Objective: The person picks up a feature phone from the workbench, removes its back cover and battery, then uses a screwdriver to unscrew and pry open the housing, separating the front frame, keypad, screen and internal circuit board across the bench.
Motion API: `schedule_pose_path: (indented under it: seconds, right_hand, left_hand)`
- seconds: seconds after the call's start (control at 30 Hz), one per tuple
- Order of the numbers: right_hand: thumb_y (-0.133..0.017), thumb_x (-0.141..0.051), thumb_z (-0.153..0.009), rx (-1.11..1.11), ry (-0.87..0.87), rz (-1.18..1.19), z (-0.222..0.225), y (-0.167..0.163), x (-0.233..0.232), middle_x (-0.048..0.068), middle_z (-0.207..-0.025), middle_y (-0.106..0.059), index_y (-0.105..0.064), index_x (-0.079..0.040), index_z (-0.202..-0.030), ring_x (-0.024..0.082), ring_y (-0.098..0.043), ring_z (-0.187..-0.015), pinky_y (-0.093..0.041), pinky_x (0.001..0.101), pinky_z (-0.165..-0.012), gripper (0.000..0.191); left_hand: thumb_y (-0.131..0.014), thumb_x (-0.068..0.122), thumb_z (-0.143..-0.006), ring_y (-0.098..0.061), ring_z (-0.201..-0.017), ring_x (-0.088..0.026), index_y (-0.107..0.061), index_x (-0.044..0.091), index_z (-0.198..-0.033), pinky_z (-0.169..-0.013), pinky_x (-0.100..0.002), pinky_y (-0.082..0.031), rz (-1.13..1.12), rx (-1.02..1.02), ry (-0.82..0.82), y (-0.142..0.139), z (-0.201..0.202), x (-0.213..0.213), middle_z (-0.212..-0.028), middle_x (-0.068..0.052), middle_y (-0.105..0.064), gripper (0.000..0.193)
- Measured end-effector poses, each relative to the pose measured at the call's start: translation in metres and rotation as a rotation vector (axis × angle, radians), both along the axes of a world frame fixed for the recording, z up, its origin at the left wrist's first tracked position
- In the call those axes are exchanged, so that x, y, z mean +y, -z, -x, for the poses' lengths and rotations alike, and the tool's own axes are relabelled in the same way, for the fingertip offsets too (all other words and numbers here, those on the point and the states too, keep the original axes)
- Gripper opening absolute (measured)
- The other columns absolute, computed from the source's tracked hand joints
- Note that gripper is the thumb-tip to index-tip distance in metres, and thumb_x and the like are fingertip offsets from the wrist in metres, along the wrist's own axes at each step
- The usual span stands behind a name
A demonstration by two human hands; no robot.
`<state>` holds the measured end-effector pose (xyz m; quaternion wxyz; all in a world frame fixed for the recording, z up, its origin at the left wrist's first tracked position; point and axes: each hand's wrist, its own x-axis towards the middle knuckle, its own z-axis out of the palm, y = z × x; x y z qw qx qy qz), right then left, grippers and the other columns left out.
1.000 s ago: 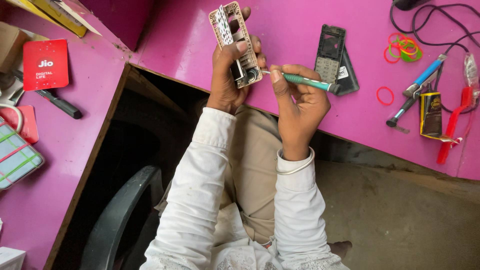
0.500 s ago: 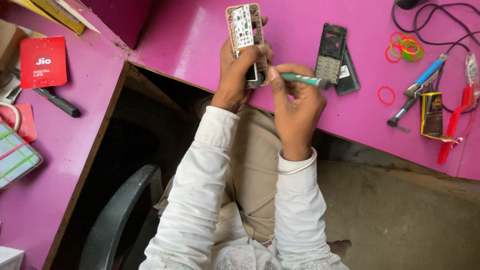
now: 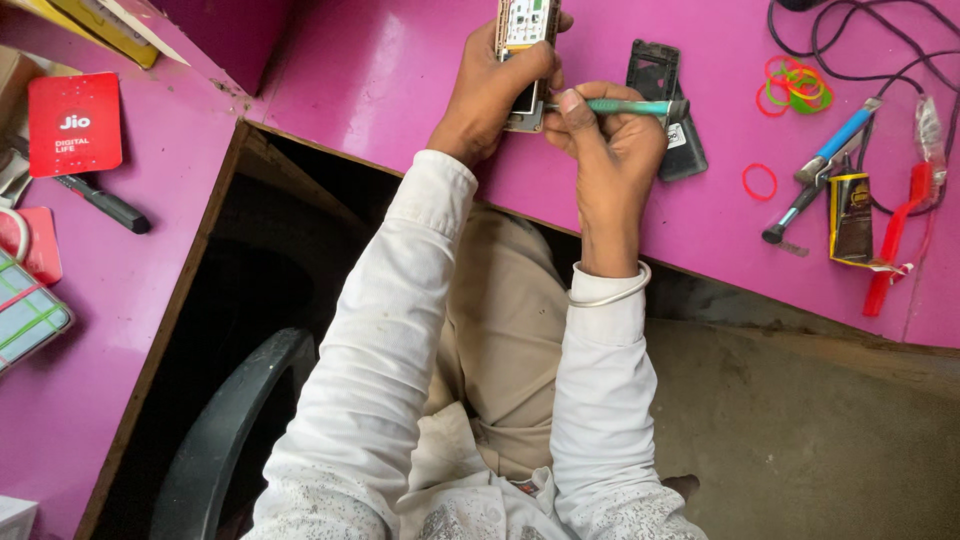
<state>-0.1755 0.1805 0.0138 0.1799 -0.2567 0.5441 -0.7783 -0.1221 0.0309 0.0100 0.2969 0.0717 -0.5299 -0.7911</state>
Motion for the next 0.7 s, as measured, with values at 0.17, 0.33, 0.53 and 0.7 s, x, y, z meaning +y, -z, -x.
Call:
schedule_pose_path:
  seconds: [0.17, 0.33, 0.53, 0.7]
  right_hand:
    - [-0.079, -0.012, -0.096, -0.030, 0.022, -0.008, 0.012, 0.001, -0.003, 0.011, -0.093, -0.075, -0.067, 0.001, -0.106, 0.017, -0.076, -0.078, -0.068, 0.0319, -0.074, 0.019]
    - [-0.079, -0.012, -0.096, -0.016, 0.011, -0.025, 0.015, 0.000, 0.000, 0.012, -0.092, -0.076, -0.069, 0.001, -0.104, 0.018, -0.077, -0.079, -0.068, 0.0321, -0.073, 0.018]
    - [-0.075, -0.014, -0.098, -0.129, -0.081, 0.013, 0.022, 0.000, 0.003, 0.012, -0.093, -0.076, -0.069, 0.001, -0.104, 0.018, -0.076, -0.078, -0.068, 0.0327, -0.073, 0.017]
    - [-0.076, -0.014, -0.098, -0.066, 0.026, 0.021, 0.018, 0.007, -0.008, 0.012, -0.093, -0.076, -0.068, 0.001, -0.106, 0.018, -0.077, -0.080, -0.068, 0.0325, -0.074, 0.019]
  left_hand:
    - [-0.066, 0.005, -0.083, -0.066, -0.070, -0.017, -0.065, -0.010, -0.119, -0.068, -0.031, -0.058, 0.092, 0.008, 0.028, -0.004, 0.013, -0.006, -0.079, -0.010, -0.069, 0.039]
    - [-0.067, 0.006, -0.085, -0.067, -0.070, -0.015, -0.067, -0.008, -0.119, -0.068, -0.030, -0.058, 0.123, 0.000, 0.041, -0.005, 0.010, -0.006, -0.079, -0.008, -0.069, 0.037]
    - [-0.067, 0.005, -0.084, -0.069, -0.067, -0.015, -0.068, -0.006, -0.117, -0.062, -0.029, -0.058, 0.121, -0.026, 0.083, -0.007, 0.008, -0.006, -0.078, -0.008, -0.071, 0.034]
    - [-0.068, 0.007, -0.089, -0.069, -0.069, -0.017, -0.067, -0.005, -0.107, -0.064, -0.031, -0.059, 0.143, 0.047, -0.009, -0.006, 0.012, -0.005, -0.080, -0.010, -0.070, 0.022]
